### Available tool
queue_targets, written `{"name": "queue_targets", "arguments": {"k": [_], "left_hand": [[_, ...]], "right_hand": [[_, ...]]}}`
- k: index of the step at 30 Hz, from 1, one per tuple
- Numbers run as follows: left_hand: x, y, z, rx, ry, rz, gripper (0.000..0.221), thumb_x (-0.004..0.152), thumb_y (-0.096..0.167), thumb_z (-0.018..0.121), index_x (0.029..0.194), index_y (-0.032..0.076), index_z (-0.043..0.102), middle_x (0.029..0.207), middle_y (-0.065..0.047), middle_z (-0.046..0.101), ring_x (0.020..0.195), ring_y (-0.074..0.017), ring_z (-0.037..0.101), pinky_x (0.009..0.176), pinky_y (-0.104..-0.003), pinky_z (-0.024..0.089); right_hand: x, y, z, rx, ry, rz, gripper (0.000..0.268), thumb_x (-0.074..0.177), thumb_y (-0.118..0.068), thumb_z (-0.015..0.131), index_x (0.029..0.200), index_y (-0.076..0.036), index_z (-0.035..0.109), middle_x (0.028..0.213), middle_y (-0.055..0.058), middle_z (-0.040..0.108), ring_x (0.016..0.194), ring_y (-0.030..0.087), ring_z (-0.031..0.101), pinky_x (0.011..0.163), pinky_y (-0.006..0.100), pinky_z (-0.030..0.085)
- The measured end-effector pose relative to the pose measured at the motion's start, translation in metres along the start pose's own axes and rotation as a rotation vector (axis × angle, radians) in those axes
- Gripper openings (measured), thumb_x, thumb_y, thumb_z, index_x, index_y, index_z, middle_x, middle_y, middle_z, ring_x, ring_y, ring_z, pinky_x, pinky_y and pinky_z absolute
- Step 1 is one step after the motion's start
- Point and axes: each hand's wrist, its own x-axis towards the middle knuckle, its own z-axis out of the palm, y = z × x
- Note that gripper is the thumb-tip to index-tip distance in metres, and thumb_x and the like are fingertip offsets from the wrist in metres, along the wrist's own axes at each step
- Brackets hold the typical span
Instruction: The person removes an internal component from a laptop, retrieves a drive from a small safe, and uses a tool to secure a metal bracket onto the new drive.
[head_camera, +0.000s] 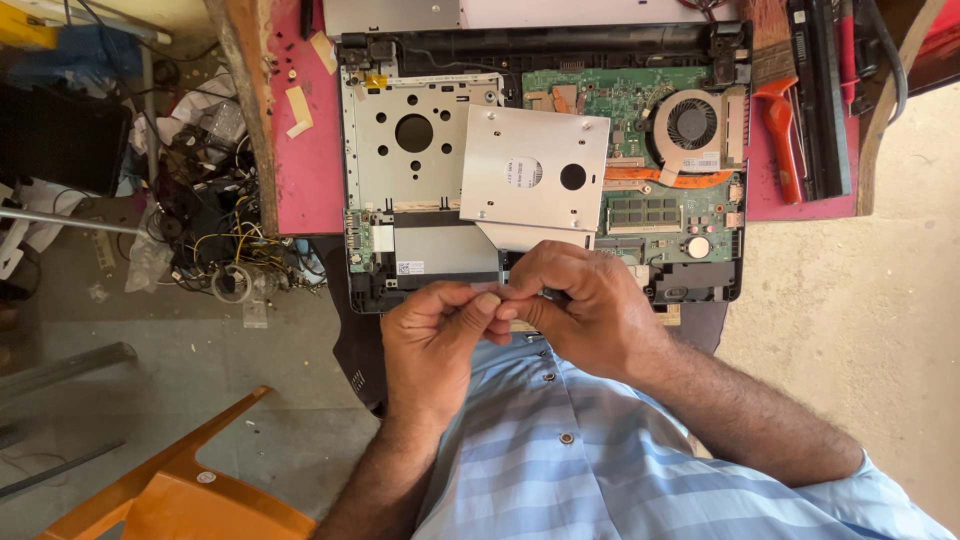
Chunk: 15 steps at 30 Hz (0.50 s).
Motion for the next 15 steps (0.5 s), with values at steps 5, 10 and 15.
{"name": "queue_targets", "arguments": {"k": [5,10,15], "left_hand": [[-0.001,-0.004,0.003,-0.12,-0.01,0.041,0.009,0.103,0.004,0.068,0.103,-0.004,0.071,0.094,-0.009,0.073,0.081,-0.0137,0.067,0.071,-0.028,0.058],[-0.002,0.006,-0.004,-0.343,0.156,-0.113,0.01,0.101,0.009,0.067,0.096,0.0,0.068,0.079,-0.006,0.063,0.068,-0.0129,0.056,0.053,-0.027,0.042],[0.006,0.025,-0.044,-0.397,0.215,0.185,0.008,0.103,0.007,0.07,0.103,0.0,0.068,0.088,-0.009,0.065,0.072,-0.0163,0.057,0.064,-0.031,0.047]], "right_hand": [[-0.004,-0.002,0.007,-0.383,0.027,-0.354,0.013,0.083,-0.004,0.075,0.093,-0.006,0.066,0.094,0.005,0.066,0.078,0.019,0.072,0.062,0.031,0.059],[-0.009,-0.013,0.013,-0.615,-0.108,-0.802,0.023,0.075,-0.021,0.074,0.09,-0.01,0.06,0.101,0.008,0.067,0.083,0.019,0.071,0.06,0.034,0.058],[0.0,-0.009,-0.031,-0.902,0.083,-0.789,0.018,0.09,-0.008,0.074,0.108,-0.007,0.075,0.105,0.005,0.074,0.076,0.011,0.066,0.05,0.029,0.05]]}}
